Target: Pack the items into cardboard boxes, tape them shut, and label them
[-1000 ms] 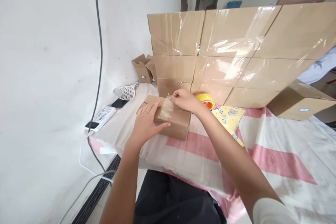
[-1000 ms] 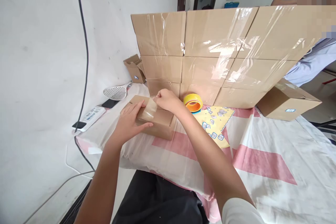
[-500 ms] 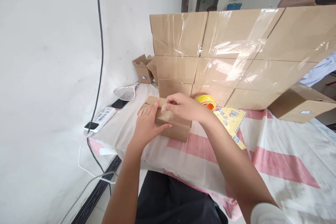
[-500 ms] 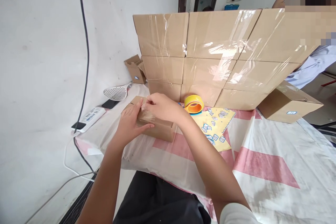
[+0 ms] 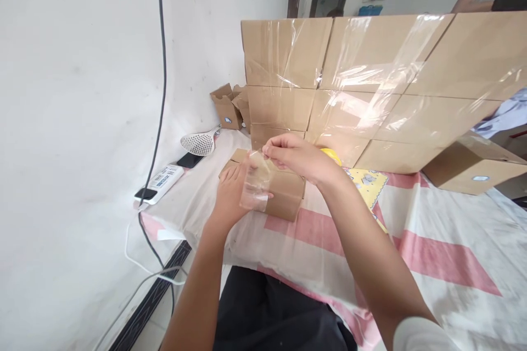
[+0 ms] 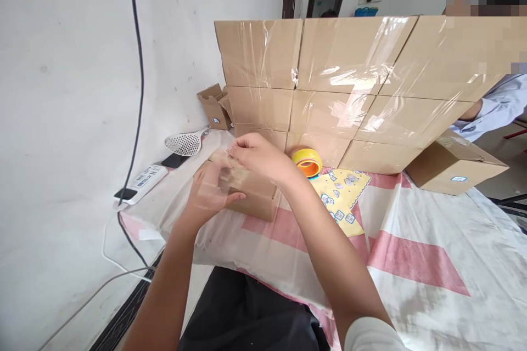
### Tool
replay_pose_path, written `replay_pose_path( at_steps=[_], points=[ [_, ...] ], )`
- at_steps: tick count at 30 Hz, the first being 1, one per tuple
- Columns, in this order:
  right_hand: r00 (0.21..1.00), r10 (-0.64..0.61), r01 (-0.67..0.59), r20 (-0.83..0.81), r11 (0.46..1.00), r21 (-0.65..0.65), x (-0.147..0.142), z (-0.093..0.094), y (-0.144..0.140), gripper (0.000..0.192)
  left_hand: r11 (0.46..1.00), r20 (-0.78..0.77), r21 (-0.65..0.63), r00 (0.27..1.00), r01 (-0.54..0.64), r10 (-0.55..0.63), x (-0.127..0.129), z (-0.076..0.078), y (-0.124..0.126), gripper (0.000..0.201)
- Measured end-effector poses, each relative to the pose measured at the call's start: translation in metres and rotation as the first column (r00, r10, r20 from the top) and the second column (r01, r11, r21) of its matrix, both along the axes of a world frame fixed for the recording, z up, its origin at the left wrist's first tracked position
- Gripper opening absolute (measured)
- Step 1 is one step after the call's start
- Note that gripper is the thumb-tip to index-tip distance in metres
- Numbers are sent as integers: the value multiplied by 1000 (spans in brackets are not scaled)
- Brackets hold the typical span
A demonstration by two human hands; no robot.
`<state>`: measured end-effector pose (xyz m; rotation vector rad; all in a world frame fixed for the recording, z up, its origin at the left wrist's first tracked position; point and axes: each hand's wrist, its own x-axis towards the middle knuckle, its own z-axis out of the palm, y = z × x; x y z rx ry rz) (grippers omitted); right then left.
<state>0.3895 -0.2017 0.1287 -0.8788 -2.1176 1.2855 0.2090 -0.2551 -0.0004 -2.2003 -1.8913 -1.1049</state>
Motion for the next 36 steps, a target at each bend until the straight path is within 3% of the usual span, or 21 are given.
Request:
replay_pose_path(
  at_steps=[5,11,16,25,31,36],
  points=[
    [930,-258,214,262,959,184,-13,-34,34,27,999,54,-5,998,31,-31,1,0,-4,121],
    [890,-309,229,336,939,257,-12,-42,45,27,999,20,11,999,40,-40,0,-2,-3,112],
    [857,-415,299,305,883,360,-11,-50,60,25,999,-9,23,999,37,-37,-1,-4,-4,104],
    [918,-300,219,259,929,298,-6,-50,62,29,998,-82,54,997,15,-10,0,-2,-6,83],
    [949,-281,201,146,890,409,-7,-46,42,28,998,-17,64,1000,19,-18,-2,-7,-4,106],
    [967,-246,196,60,878,437,-8,-44,26,30,997,-1,73,1000,29,-29,-3,-10,-2,108]
  ],
)
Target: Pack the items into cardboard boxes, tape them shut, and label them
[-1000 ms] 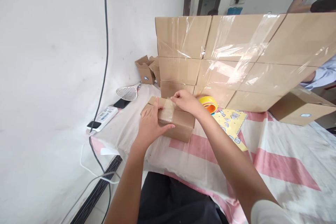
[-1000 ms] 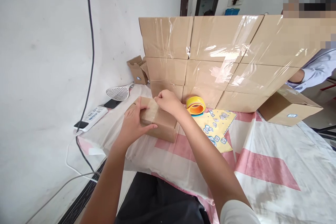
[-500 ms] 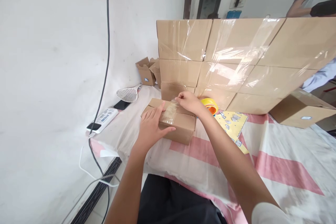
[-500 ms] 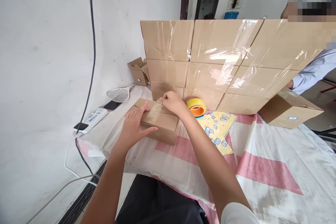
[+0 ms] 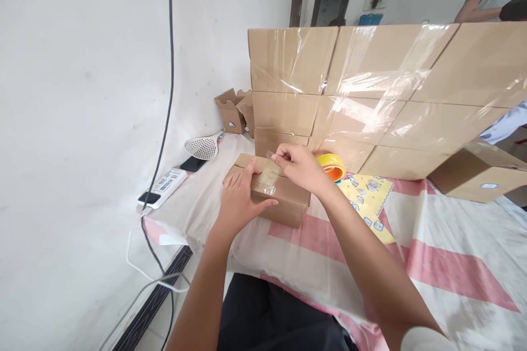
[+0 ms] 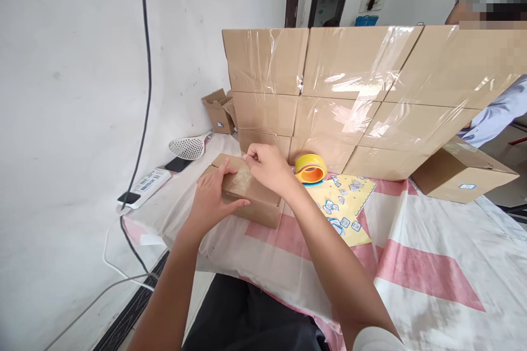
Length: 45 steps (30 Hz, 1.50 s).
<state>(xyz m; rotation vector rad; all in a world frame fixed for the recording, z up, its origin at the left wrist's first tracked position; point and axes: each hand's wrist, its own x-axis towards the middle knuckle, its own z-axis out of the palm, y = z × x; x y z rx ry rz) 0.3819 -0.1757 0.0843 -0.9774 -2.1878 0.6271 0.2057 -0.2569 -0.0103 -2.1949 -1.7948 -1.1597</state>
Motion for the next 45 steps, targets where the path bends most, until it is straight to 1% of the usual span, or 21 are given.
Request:
replay_pose_path(
  at_steps=[2,3,6,7,9,11,13,15,17,19,22,27,31,35,38,39,41,42,43,44,45],
  points=[
    [999,20,-20,-43,1000,-3,1,4,-7,30,1000,5,-5,1000,0,0,1,1,0,107],
    [993,39,-41,-107,999,-20,3,9,-11,31,1000,4,-9,1000,-7,7,1,3,0,106],
    [924,115,-156,-364,984,-86,11,33,-28,33,999,-8,-29,999,-40,40,4,8,1,96],
    [902,133,-190,-412,976,-102,15,43,-34,33,998,-11,-39,999,-44,43,4,9,1,91],
    [899,148,-223,-412,964,-141,20,60,-43,34,998,-12,-48,999,-43,43,5,10,2,87],
    [932,145,-220,-333,955,-201,20,67,-43,35,999,-4,-35,999,-41,41,4,8,3,94],
    [972,114,-168,-205,948,-270,15,61,-33,35,999,3,-7,999,-39,39,3,4,3,105],
    [998,49,-58,-39,956,-288,7,45,-16,34,1000,6,4,1000,-25,25,3,1,3,111],
    [993,-17,44,114,971,-234,-1,27,4,32,1000,5,7,1000,-17,17,2,0,3,112],
    [977,-40,79,208,980,-184,-5,12,20,30,1000,2,7,1000,-12,12,3,1,2,111],
    [972,-27,72,233,980,-187,-5,2,31,28,1000,-8,5,1000,-2,2,4,5,0,103],
    [971,-42,84,235,981,-174,-2,0,33,28,1000,-56,-6,998,-16,15,5,9,-2,84],
    [950,-71,112,305,987,-117,-2,-4,37,21,1000,-91,21,996,-17,18,5,7,-3,76],
    [913,-129,145,387,989,-11,-4,-6,40,19,1000,-98,7,995,-25,26,5,7,-3,70],
    [876,-211,218,434,975,35,-6,-4,40,27,999,-97,-14,995,-36,34,7,8,-1,67],
    [860,-264,265,437,962,59,-6,-4,41,35,999,-98,-12,994,-40,39,8,8,-1,66],
    [832,-369,363,414,927,97,-3,-5,47,71,999,-104,1,994,-45,45,10,7,-2,65],
    [824,-402,403,400,911,85,-1,-7,52,86,999,-107,6,993,-47,48,10,6,-3,64],
    [824,-409,427,393,903,45,3,-10,57,92,999,-110,10,993,-49,50,11,6,-3,63],
    [832,-388,429,396,903,-15,6,-13,63,85,999,-112,13,992,-51,53,11,5,-4,62],
    [844,-356,417,402,906,-73,9,-17,67,69,998,-113,15,992,-53,55,12,4,-5,61]
  ],
)
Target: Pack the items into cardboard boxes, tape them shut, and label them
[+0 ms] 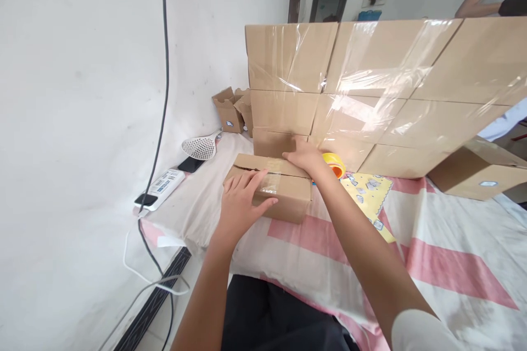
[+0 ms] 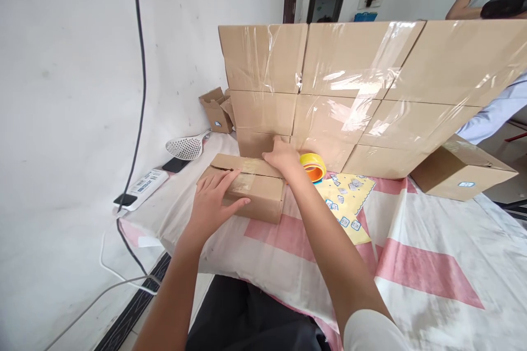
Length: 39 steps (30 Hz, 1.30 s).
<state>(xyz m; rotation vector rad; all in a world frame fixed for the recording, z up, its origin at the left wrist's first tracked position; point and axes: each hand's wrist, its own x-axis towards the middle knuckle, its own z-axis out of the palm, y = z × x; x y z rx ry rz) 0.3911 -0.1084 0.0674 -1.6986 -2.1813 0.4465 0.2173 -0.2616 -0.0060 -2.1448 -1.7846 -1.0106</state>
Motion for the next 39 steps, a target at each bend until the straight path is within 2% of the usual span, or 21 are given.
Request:
replay_pose_path(
  at_steps=[2,3,7,9,12,15,19,23,27,30,35,39],
  points=[
    [999,22,-23,-27,999,-38,5,-6,5,43,1000,-6,0,1000,0,0,1,0,-1,58],
    [998,43,-44,-39,999,-19,6,-9,6,39,1000,-11,0,1000,2,-2,1,0,-1,56],
    [975,202,-199,-87,979,47,7,-11,0,38,1000,-24,1,1000,-8,8,2,0,-1,47],
    [951,284,-283,-122,959,30,7,-10,-3,41,1000,-21,-2,1000,-20,19,2,0,-1,47],
    [924,345,-354,-166,935,-32,9,-8,-2,45,999,-27,4,999,-32,32,2,-2,-1,47],
    [922,349,-374,-170,916,-146,11,-5,1,49,999,-42,23,999,-25,26,2,-3,-2,44],
    [911,343,-403,-231,861,-311,13,0,0,53,999,-62,40,998,14,-12,2,-3,-1,43],
    [907,303,-404,-292,820,-405,14,4,-2,53,998,-65,54,998,22,-18,1,-5,1,44],
    [901,299,-415,-316,806,-422,14,5,-2,52,997,-80,58,996,43,-38,-2,-5,1,44],
    [895,299,-426,-332,794,-433,13,3,0,50,998,-106,26,993,59,-56,1,2,-3,42],
    [891,311,-436,-332,790,-430,13,-1,5,50,997,-137,-78,991,-8,-3,24,22,-8,55],
    [899,335,-426,-283,818,-386,14,-3,7,54,994,-143,-101,989,-44,29,43,25,-8,57]
  ],
)
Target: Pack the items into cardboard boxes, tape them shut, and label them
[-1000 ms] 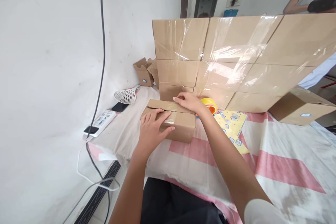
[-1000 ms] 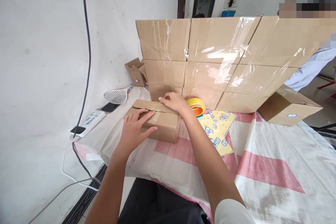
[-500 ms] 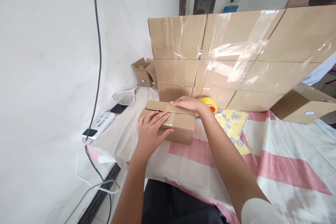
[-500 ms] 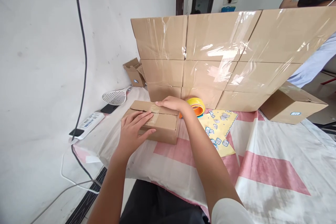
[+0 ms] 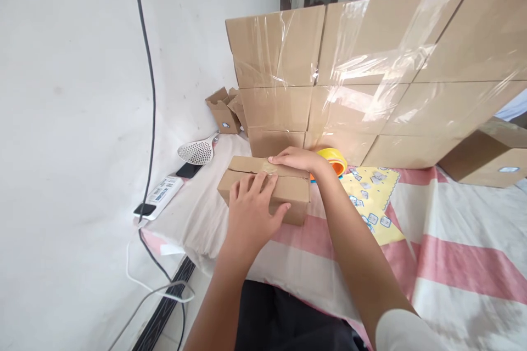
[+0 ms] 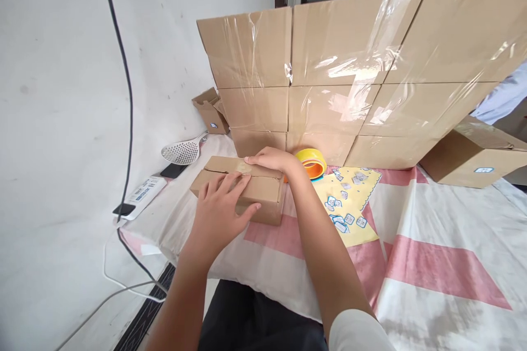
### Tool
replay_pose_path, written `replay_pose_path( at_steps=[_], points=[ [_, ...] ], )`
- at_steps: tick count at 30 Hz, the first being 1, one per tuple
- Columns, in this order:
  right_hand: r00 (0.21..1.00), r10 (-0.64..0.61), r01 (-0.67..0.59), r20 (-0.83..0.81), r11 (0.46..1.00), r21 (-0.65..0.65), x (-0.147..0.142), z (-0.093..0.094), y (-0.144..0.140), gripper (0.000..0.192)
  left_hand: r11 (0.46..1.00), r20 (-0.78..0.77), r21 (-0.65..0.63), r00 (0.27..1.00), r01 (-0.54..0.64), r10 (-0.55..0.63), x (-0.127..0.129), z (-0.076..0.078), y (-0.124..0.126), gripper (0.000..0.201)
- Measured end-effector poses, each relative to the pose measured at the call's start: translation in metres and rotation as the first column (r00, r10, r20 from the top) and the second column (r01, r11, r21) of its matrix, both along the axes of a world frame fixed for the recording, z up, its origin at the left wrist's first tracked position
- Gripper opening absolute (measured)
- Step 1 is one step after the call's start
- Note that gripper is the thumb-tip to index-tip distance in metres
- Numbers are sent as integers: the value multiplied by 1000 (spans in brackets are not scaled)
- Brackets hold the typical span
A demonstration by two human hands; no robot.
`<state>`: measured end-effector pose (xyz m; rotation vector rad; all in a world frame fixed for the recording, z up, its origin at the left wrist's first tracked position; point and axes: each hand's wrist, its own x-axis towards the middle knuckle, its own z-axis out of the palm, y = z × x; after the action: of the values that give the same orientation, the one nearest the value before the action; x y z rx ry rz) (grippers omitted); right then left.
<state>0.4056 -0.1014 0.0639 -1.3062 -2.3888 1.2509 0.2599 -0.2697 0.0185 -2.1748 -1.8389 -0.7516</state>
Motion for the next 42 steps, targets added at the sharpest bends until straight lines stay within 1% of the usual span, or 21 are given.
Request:
replay_pose_path(
  at_steps=[3,6,9,12,15,18,21,27,31,34,38,40,42],
  points=[
    [1000,13,-14,13,996,87,0,0,0,56,999,-4,15,1000,29,-29,3,-5,0,58],
    [998,58,-60,16,989,138,-1,0,0,53,999,-10,28,999,32,-32,2,-10,-1,59],
    [995,102,-103,15,986,129,-1,0,4,49,999,-22,25,999,38,-38,1,-11,-1,61],
    [992,124,-127,32,988,83,-1,0,7,49,998,-47,38,998,50,-48,-1,-11,0,60],
    [993,113,-114,30,993,44,0,0,8,49,992,-78,92,994,85,-78,-4,-13,1,56],
    [996,84,-84,13,996,5,-1,0,8,48,974,-82,167,986,156,-144,-6,-17,2,46],
    [999,44,-44,-12,999,10,-3,-2,8,46,948,-48,256,982,191,-185,-5,-24,1,38],
    [995,82,-80,-58,996,30,-6,-5,9,39,898,15,381,970,218,-241,-5,-34,2,34],
    [999,17,-13,-42,996,90,-8,-9,11,33,871,39,443,966,212,-254,-4,-38,3,31],
    [999,-14,21,-53,991,134,-8,-11,12,32,858,44,481,972,183,-232,-1,-44,3,30],
    [997,30,-21,-69,991,134,-6,-7,8,51,851,55,512,984,118,-170,3,-54,3,31],
    [995,68,-59,-73,991,117,-4,-4,5,54,854,58,511,987,99,-149,5,-56,3,31],
    [992,98,-90,-75,991,102,-3,-3,4,52,855,55,510,989,92,-140,5,-57,3,31]
  ],
)
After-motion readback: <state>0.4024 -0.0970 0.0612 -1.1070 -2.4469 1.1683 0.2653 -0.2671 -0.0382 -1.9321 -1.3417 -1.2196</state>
